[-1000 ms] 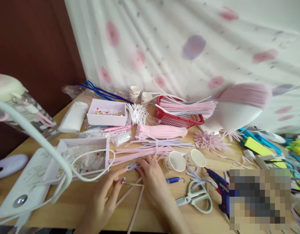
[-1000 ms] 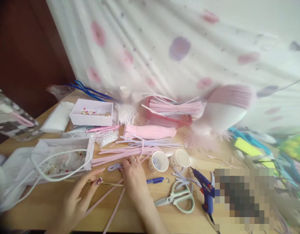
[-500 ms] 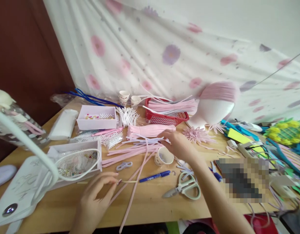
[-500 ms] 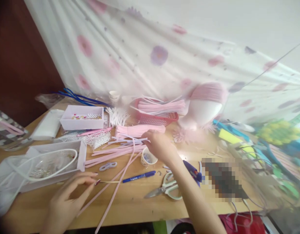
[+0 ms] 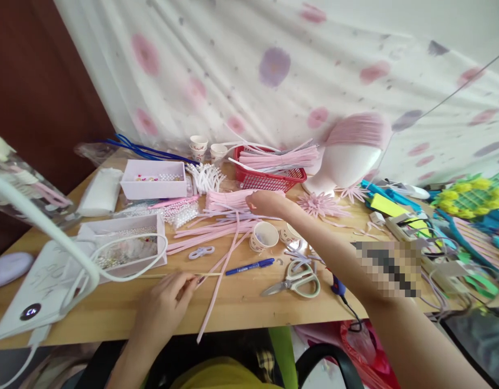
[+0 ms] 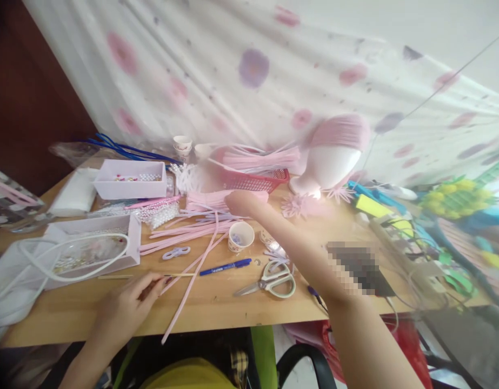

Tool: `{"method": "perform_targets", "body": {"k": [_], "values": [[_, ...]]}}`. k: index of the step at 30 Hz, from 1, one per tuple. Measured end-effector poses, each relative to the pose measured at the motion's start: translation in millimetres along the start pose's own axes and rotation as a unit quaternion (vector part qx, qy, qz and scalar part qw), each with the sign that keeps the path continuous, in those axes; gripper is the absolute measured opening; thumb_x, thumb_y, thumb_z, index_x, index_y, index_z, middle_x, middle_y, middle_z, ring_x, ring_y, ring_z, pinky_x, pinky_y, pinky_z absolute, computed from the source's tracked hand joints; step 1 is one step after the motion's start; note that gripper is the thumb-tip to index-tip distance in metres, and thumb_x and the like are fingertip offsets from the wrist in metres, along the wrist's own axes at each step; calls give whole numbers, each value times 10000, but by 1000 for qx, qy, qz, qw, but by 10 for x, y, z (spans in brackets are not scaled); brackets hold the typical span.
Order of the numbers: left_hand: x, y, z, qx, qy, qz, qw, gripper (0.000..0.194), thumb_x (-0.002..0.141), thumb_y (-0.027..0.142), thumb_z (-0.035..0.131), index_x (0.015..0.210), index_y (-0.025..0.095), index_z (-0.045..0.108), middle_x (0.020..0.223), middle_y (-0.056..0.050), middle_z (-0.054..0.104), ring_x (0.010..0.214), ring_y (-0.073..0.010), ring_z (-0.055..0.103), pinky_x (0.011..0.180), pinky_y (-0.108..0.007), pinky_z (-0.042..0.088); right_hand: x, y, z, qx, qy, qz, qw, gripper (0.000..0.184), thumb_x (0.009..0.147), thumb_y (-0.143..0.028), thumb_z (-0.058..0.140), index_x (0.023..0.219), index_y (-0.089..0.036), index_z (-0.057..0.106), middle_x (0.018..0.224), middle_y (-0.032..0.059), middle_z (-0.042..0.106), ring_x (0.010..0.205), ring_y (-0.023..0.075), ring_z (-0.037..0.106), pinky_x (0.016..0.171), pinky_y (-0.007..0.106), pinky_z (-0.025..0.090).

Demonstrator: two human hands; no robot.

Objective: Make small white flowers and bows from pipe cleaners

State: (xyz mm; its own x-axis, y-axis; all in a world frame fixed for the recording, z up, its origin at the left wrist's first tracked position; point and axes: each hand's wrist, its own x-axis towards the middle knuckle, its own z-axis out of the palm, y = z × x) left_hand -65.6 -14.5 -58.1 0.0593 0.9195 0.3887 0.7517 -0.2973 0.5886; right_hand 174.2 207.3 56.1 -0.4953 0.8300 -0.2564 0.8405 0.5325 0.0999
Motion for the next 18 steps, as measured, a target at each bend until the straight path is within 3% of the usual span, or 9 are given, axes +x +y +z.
{"method": "perform_targets", "body": {"k": [3,8,13,18], "values": [[-6,1,9,19,13,12,1000,209,975,326,563,813,251,671,678,28,731,548,-154,681,564,-235,500,-63,84,-112,-8,-3,-5,1000,141,976,-173,639,1097,-136,703,1041,104,754,932,235,716,789,342,544],[28,-10,-2,46,7,1,999,223,963,341,553,817,243,689,701,3,706,628,-186,692,592,-270,516,-218,208,-326,-6,46,5,999,294,940,-2,542,1149,-139,696,997,108,789,895,230,720,707,283,434],[93,-53,51,75,18,-10,997,283,976,328,483,825,230,702,762,-45,745,684,-230,721,623,-321,543,-606,217,-499,5,133,44,990,273,1008,-87,474,1048,-169,731,935,86,785,831,233,709,678,299,412],[138,-48,111,90,39,18,995,262,991,269,458,916,221,704,838,-60,788,722,-227,748,647,-312,554,-1138,116,-345,95,286,19,953,190,993,-272,598,890,-238,753,727,5,740,625,174,643,607,282,418]]}}
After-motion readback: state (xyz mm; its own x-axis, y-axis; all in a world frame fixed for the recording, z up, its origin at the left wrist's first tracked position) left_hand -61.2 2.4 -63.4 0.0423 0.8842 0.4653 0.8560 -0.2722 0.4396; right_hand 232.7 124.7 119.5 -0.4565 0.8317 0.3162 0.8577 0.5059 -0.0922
